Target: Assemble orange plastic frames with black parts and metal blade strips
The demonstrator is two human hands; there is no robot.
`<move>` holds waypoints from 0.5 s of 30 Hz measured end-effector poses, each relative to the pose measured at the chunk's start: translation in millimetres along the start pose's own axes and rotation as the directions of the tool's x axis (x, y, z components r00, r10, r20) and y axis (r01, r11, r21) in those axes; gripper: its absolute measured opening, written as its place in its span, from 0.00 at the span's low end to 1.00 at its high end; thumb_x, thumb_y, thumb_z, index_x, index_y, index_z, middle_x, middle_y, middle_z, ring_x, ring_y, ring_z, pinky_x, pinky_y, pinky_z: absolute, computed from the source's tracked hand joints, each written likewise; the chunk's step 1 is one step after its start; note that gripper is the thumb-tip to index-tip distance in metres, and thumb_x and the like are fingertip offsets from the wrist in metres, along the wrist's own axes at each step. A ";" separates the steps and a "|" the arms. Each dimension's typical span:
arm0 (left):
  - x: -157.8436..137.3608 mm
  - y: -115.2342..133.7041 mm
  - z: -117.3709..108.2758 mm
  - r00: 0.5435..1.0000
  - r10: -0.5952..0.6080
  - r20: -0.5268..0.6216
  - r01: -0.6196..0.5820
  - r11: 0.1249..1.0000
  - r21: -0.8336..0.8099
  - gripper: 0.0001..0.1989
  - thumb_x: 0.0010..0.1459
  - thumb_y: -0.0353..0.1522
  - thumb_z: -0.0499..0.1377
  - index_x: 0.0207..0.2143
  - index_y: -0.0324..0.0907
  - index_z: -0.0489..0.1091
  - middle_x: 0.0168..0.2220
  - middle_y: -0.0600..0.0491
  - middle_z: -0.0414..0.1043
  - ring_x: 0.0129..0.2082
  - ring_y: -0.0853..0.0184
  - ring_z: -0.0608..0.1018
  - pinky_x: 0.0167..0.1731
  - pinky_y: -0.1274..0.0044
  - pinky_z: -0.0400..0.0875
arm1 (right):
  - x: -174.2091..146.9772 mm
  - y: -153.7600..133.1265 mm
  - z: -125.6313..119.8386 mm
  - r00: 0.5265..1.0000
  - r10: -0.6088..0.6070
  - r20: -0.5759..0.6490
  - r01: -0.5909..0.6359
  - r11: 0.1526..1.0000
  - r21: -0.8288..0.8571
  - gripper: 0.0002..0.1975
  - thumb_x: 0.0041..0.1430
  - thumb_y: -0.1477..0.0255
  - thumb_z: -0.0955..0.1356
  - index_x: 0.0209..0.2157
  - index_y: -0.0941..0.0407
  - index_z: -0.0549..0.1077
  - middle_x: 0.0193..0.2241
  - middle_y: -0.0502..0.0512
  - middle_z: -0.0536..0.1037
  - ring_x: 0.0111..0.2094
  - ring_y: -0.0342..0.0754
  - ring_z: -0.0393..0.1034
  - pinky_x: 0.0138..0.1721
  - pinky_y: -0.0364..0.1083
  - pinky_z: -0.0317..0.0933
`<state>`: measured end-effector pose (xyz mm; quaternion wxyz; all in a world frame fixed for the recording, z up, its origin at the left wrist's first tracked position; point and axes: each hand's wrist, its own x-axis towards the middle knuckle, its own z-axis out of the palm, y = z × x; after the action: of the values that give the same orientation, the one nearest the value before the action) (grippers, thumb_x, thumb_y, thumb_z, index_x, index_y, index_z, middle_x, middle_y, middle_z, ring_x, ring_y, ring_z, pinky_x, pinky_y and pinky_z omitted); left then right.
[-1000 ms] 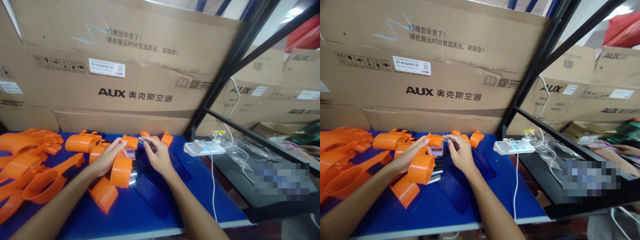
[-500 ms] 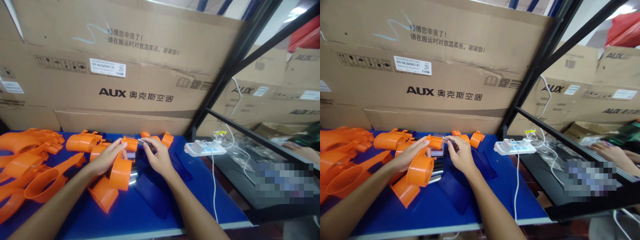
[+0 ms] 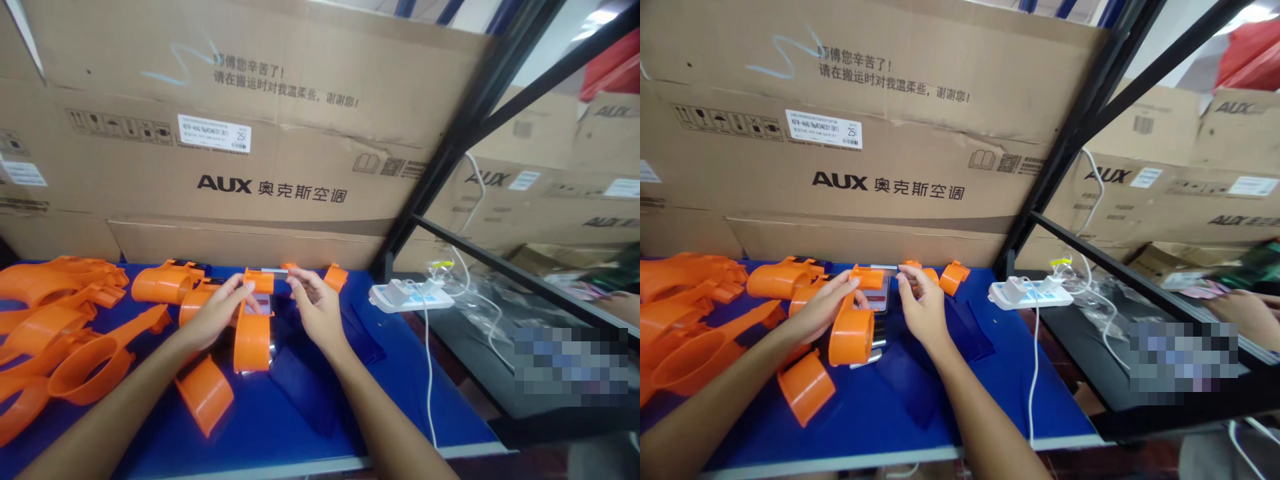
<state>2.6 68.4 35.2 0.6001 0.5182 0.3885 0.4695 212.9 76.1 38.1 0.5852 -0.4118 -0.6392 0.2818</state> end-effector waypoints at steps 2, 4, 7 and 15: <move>0.9 -0.3 -0.1 1.000 -0.008 -0.012 0.007 1.000 -0.024 0.19 0.62 0.49 0.60 0.45 0.45 0.68 0.33 0.52 0.79 0.31 0.64 0.78 0.35 0.73 0.73 | -1.2 -0.1 0.3 0.999 0.033 0.026 -0.033 0.999 0.024 0.17 0.66 0.60 0.68 0.51 0.53 0.77 0.42 0.58 0.83 0.36 0.50 0.76 0.35 0.49 0.71; 1.3 -0.1 0.1 1.000 -0.002 -0.020 0.001 0.999 -0.033 0.19 0.62 0.49 0.60 0.46 0.46 0.68 0.33 0.52 0.78 0.31 0.64 0.78 0.36 0.72 0.73 | -3.1 -0.8 0.6 0.998 0.044 0.041 -0.045 0.999 0.027 0.18 0.66 0.60 0.68 0.53 0.53 0.77 0.43 0.59 0.83 0.35 0.50 0.76 0.33 0.48 0.71; 1.9 0.8 0.0 1.000 0.021 -0.020 -0.021 1.000 -0.019 0.19 0.63 0.49 0.60 0.46 0.45 0.69 0.32 0.52 0.77 0.31 0.64 0.78 0.37 0.73 0.73 | -4.9 -1.6 0.6 0.998 0.040 0.040 -0.041 0.999 0.019 0.18 0.66 0.61 0.69 0.54 0.53 0.77 0.42 0.59 0.83 0.35 0.51 0.77 0.34 0.49 0.71; -0.9 1.4 0.6 0.999 0.049 -0.012 -0.048 0.997 0.061 0.19 0.61 0.49 0.61 0.44 0.44 0.71 0.30 0.53 0.76 0.29 0.65 0.76 0.32 0.76 0.69 | -11.0 -3.9 5.7 0.986 -0.066 0.151 0.070 0.997 -0.021 0.20 0.67 0.65 0.68 0.59 0.52 0.73 0.38 0.56 0.81 0.33 0.48 0.75 0.36 0.49 0.71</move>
<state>2.7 67.4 36.7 0.5698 0.5423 0.3938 0.4755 206.3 65.4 34.8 0.5391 -0.3751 -0.6989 0.2832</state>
